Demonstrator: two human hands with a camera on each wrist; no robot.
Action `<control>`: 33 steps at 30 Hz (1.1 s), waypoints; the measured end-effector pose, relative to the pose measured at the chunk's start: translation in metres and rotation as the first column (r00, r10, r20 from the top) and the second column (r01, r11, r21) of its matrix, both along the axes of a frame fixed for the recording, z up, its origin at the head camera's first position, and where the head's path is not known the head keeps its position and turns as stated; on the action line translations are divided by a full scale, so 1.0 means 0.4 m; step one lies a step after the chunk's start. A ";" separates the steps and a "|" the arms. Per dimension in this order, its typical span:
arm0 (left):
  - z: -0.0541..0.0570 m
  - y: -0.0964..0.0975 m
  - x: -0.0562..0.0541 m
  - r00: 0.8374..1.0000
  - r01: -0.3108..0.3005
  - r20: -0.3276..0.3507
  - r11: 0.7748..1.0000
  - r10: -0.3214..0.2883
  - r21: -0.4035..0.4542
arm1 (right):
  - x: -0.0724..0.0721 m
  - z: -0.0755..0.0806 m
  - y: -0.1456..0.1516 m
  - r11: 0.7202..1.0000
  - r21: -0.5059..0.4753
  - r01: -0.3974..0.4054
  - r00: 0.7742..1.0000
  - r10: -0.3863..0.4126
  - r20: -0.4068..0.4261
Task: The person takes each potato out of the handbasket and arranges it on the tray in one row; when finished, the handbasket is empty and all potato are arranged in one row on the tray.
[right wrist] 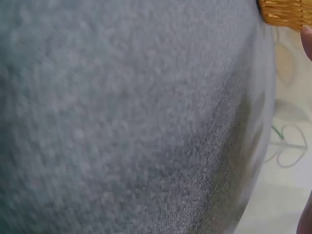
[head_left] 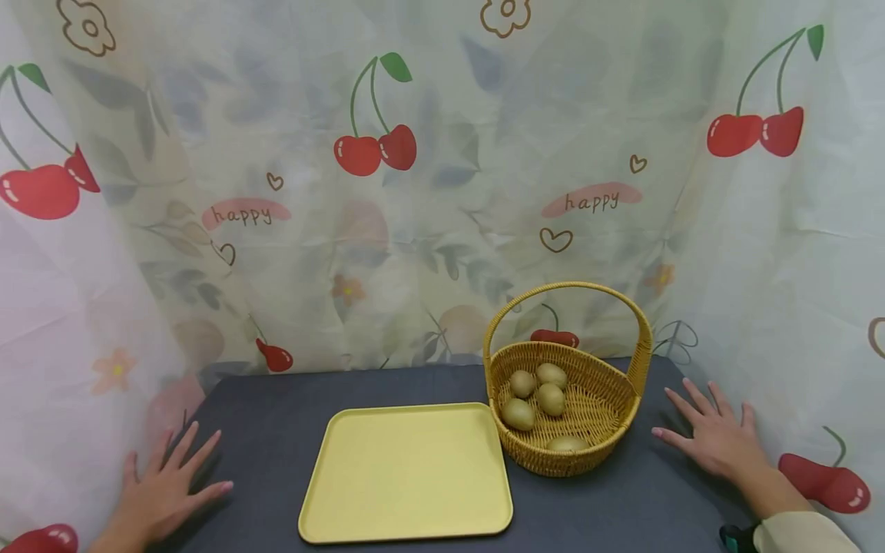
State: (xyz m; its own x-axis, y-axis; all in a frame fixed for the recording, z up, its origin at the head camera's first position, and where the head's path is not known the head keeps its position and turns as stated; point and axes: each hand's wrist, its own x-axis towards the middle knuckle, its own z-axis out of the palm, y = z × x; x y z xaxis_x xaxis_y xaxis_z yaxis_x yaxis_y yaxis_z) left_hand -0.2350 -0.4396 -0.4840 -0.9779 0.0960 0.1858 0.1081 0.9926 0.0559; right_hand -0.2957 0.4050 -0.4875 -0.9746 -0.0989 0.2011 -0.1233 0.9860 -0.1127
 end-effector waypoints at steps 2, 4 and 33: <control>0.003 0.003 0.000 1.000 0.005 -0.007 1.000 -0.005 -0.003 | 0.001 0.000 -0.003 1.000 -0.010 0.001 1.000 -0.001 -0.009; 0.004 0.007 0.000 1.000 0.013 -0.019 1.000 -0.013 -0.005 | 0.005 -0.001 -0.010 0.999 -0.034 0.002 1.000 -0.003 -0.021; 0.116 0.177 0.052 0.947 0.236 -0.312 0.818 -0.074 0.525 | 0.146 0.131 -0.273 0.776 -0.478 -0.410 0.828 0.097 -0.553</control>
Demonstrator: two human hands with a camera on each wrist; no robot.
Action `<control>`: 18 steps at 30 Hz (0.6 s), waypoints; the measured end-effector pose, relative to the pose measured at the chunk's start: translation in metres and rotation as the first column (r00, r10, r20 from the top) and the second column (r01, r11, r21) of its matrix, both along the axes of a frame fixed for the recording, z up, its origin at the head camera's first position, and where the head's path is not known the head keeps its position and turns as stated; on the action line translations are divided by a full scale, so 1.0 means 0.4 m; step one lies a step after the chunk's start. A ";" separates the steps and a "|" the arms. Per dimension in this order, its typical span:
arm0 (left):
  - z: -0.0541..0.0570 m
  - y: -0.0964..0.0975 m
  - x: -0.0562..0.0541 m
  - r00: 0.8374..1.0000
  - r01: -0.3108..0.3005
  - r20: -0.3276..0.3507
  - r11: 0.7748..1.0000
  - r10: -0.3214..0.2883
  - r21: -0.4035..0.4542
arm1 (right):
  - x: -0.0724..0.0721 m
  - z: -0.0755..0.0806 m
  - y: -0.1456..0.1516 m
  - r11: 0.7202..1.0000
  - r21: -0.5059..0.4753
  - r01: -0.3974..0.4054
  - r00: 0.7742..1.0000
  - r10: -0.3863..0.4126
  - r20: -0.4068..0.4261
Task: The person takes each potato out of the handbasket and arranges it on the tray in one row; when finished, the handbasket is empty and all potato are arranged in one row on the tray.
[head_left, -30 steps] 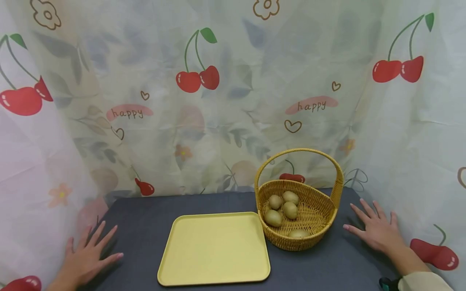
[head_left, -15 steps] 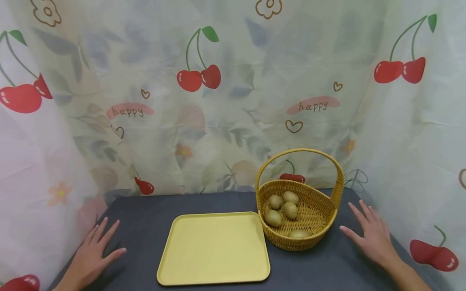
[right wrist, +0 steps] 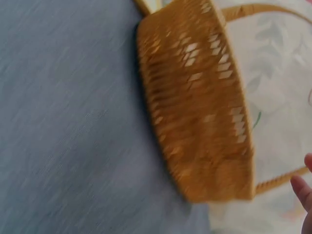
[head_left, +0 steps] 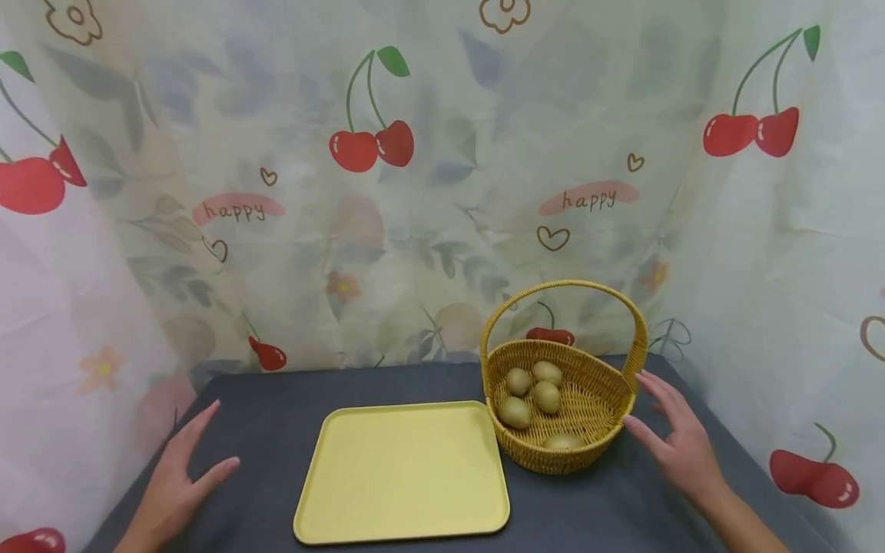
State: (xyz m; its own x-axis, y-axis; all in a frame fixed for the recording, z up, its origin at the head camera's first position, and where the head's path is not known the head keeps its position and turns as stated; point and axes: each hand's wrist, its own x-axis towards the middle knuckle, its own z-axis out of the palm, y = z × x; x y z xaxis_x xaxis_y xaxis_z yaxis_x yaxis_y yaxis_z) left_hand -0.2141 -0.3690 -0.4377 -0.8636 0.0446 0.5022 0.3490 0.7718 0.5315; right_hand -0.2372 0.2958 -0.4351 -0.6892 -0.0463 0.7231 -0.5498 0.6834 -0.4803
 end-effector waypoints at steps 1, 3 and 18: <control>0.008 0.011 0.002 1.000 -0.006 -0.004 1.000 0.007 0.015 | -0.003 0.008 -0.010 1.000 -0.009 -0.013 1.000 0.013 -0.022; 0.024 0.035 0.004 1.000 -0.017 -0.023 0.999 0.018 0.032 | -0.011 0.026 -0.027 0.999 -0.020 -0.039 0.998 0.038 -0.049; 0.076 0.134 -0.022 0.982 0.171 -0.106 0.973 -0.156 0.157 | -0.138 0.148 -0.133 0.985 0.012 -0.172 0.937 0.160 0.309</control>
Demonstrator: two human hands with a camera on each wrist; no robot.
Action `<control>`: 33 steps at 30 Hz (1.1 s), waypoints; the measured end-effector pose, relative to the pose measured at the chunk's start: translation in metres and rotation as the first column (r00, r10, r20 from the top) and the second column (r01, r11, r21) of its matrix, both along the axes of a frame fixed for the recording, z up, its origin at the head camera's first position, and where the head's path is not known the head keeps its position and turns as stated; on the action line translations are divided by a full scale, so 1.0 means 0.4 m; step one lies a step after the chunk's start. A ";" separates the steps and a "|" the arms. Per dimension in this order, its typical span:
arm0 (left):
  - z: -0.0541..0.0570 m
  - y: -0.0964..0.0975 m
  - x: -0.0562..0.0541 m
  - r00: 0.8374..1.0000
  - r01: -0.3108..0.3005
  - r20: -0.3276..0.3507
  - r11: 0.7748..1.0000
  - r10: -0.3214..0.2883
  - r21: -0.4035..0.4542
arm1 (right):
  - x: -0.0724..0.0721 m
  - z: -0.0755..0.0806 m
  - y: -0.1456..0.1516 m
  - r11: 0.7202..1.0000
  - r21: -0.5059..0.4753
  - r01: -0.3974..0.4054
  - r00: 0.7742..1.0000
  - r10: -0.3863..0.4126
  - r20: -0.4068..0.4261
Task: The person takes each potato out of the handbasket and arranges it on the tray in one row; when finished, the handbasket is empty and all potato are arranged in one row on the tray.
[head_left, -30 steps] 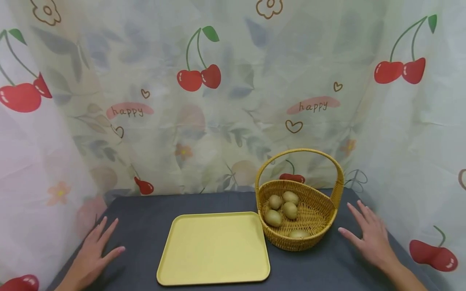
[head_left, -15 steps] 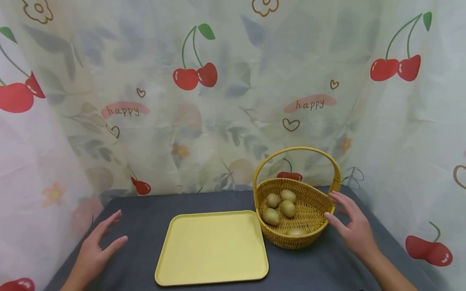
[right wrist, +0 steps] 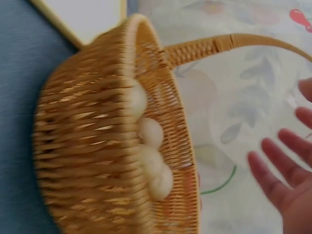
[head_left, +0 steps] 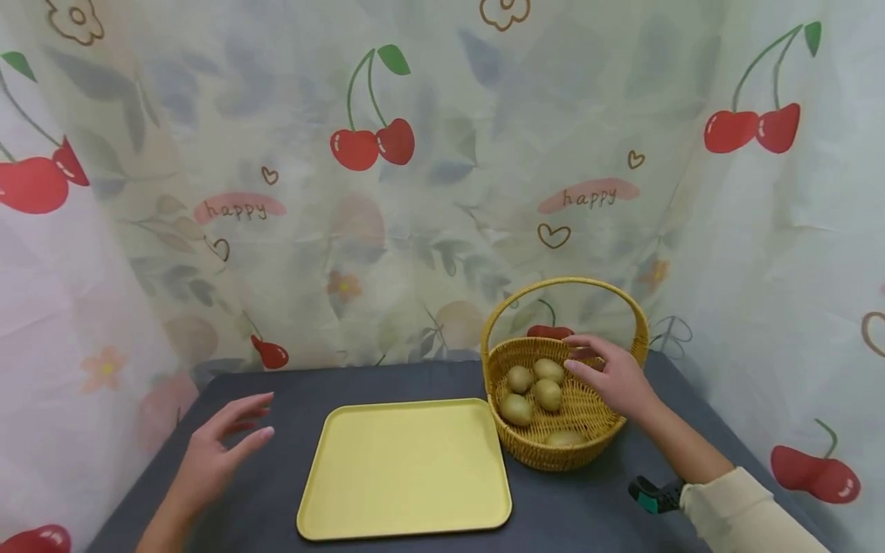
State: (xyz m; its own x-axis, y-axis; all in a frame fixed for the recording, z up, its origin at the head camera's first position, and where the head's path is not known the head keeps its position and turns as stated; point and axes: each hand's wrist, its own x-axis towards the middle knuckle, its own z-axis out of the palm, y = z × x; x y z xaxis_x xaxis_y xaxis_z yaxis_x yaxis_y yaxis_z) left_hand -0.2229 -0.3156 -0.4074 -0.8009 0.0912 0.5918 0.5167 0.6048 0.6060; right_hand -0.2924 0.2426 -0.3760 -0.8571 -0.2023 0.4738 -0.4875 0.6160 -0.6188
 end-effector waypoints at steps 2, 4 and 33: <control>-0.001 0.005 -0.005 0.999 0.040 0.011 0.999 -0.041 0.023 | -0.032 0.014 -0.007 0.999 0.002 -0.038 0.994 0.037 0.099; -0.004 0.010 -0.010 0.997 0.071 0.030 0.997 -0.072 0.038 | -0.063 0.025 -0.014 0.997 -0.009 -0.079 0.979 0.079 0.187; -0.208 0.008 -0.070 0.806 0.117 0.563 0.982 -0.182 0.149 | -0.221 -0.065 -0.054 0.883 0.241 -0.402 0.714 0.137 0.687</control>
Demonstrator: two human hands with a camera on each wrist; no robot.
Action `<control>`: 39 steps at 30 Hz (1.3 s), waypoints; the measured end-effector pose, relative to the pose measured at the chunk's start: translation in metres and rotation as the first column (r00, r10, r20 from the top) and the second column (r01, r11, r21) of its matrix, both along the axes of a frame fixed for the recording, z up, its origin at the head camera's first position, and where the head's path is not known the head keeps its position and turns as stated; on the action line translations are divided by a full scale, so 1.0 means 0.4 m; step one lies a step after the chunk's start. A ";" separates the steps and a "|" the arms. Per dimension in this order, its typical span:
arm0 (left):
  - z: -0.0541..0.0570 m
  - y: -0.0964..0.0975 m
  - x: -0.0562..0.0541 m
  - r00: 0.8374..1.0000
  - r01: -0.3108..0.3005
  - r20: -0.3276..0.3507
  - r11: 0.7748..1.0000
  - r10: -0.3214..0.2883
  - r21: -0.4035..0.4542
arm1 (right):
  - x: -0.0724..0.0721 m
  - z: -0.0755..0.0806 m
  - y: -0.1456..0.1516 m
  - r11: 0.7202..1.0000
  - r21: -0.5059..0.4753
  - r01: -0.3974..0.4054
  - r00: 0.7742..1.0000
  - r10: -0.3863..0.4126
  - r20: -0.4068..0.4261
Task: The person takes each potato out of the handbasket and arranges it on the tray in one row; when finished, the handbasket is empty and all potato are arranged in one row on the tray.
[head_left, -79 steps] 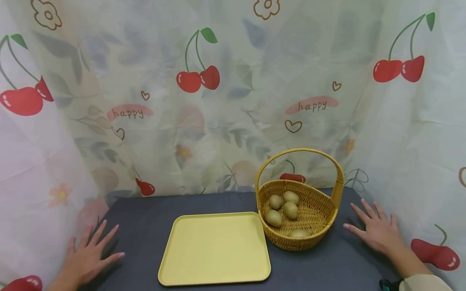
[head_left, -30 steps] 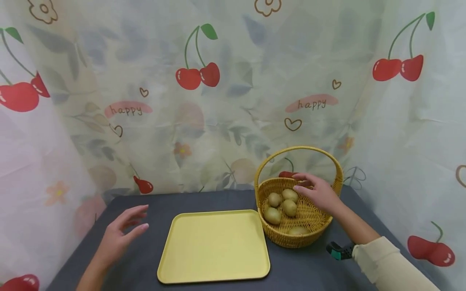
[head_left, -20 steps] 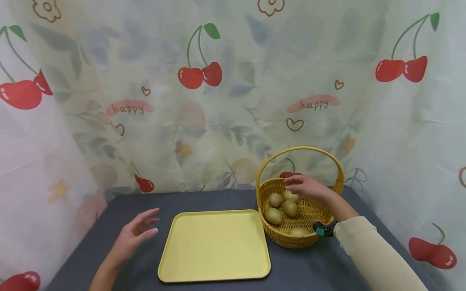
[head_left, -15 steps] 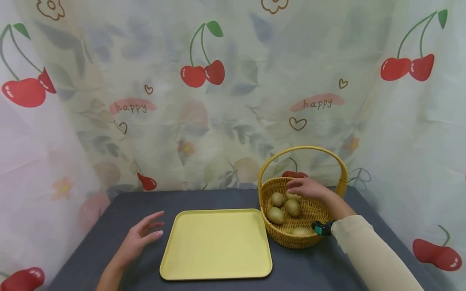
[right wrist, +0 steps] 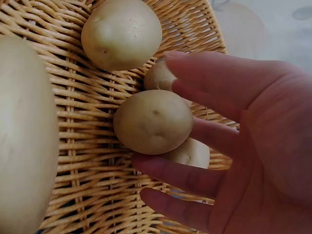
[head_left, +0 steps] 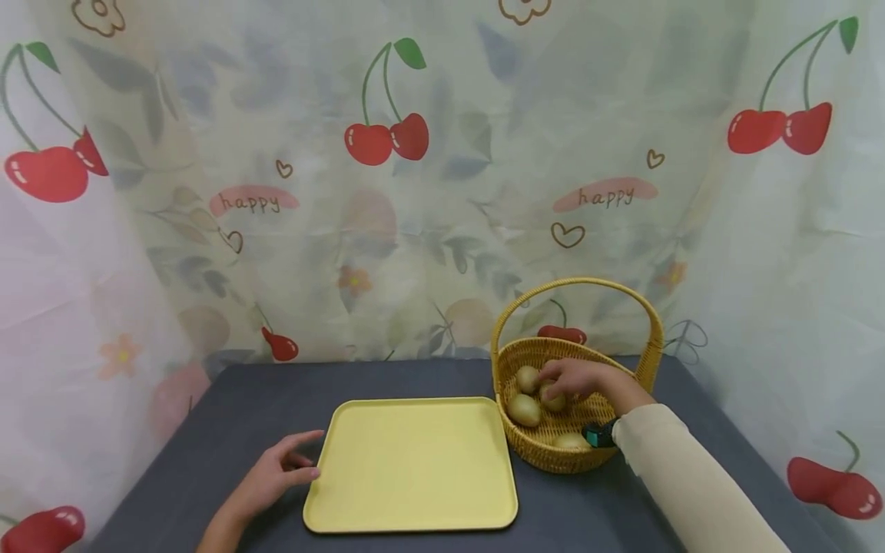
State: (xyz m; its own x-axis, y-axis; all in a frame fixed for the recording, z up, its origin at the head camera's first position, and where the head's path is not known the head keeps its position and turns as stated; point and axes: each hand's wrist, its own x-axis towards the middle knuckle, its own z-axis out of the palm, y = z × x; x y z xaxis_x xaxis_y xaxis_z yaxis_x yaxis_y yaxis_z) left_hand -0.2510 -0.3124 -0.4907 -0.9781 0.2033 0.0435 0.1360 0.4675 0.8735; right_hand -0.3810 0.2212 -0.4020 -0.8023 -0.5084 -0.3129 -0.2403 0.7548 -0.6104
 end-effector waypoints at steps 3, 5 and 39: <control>-0.007 -0.007 -0.004 0.998 0.065 0.003 0.997 -0.065 -0.049 | -0.003 0.000 -0.010 1.000 0.020 -0.023 0.999 0.023 0.031; -0.011 -0.012 -0.004 0.995 0.102 -0.004 0.993 -0.103 -0.066 | -0.007 -0.002 -0.017 0.999 0.025 -0.039 0.999 0.038 0.034; -0.004 -0.024 0.013 0.983 0.164 0.103 0.980 -0.153 -0.109 | 0.173 0.053 0.011 0.902 -0.403 -0.153 0.949 0.020 -0.315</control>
State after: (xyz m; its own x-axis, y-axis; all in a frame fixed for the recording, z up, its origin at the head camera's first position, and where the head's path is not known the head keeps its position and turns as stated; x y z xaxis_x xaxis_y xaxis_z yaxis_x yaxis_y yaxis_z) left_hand -0.2459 -0.3219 -0.4925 -0.9317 0.3542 -0.0804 0.1363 0.5460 0.8266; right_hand -0.3118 0.2255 -0.3808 -0.7699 -0.6097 0.1888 -0.5119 0.4133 -0.7531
